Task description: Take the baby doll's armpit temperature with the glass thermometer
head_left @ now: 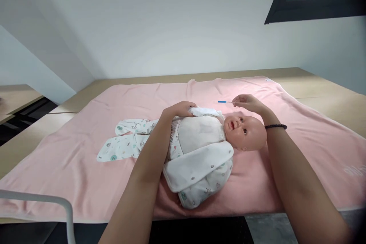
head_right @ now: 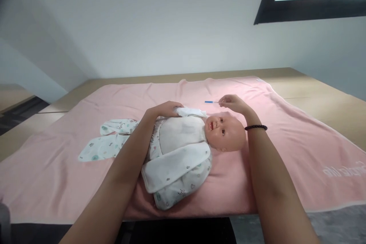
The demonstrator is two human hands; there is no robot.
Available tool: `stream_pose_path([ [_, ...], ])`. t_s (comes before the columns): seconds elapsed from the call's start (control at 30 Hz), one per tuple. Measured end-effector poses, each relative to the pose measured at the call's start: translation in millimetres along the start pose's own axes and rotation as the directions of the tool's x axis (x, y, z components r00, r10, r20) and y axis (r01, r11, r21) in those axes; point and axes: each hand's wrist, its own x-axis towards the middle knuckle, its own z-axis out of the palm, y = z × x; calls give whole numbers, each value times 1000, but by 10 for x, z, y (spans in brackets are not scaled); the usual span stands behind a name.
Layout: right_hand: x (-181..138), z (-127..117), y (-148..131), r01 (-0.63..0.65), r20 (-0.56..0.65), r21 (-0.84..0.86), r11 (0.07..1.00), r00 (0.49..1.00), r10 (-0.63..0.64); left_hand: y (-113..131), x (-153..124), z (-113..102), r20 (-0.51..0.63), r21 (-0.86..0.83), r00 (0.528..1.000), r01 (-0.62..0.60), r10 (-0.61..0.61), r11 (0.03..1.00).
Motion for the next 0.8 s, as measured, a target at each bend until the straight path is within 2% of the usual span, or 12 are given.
stream_pose_path([
  [0.1, -25, -96, -250, 83, -105, -4, 997, 991, -83, -67, 17, 11, -47, -42, 999, -15, 13, 999],
  [0.17, -106, -92, -517, 148, -93, -17, 989, 984, -149, -95, 27, 19, -65, -69, 998, -23, 18, 997],
  [0.3, -337, 139, -1073, 258, 100, -146, 955, 964, -245, -128, 37, 38, -87, -133, 995, -58, 47, 989],
  [0.4, -500, 390, -1349, 244, 201, -371, 896, 963, -179, -132, 31, 51, -117, -179, 991, -89, 69, 980],
  [0.5, -594, 549, -1471, 213, 202, -525, 824, 972, -122, -125, 14, 56, -157, -220, 983, -124, 91, 968],
  [0.6, -614, 583, -1498, 206, 123, -628, 750, 978, -166, -121, -2, 54, -191, -249, 977, -141, 95, 958],
  [0.7, -609, 585, -1503, 214, 81, -654, 726, 974, -214, -120, -10, 51, -215, -268, 973, -145, 88, 952],
  [0.8, -621, 648, -1528, 216, 91, -655, 724, 974, -208, -112, -8, 51, -246, -290, 965, -159, 87, 944],
])
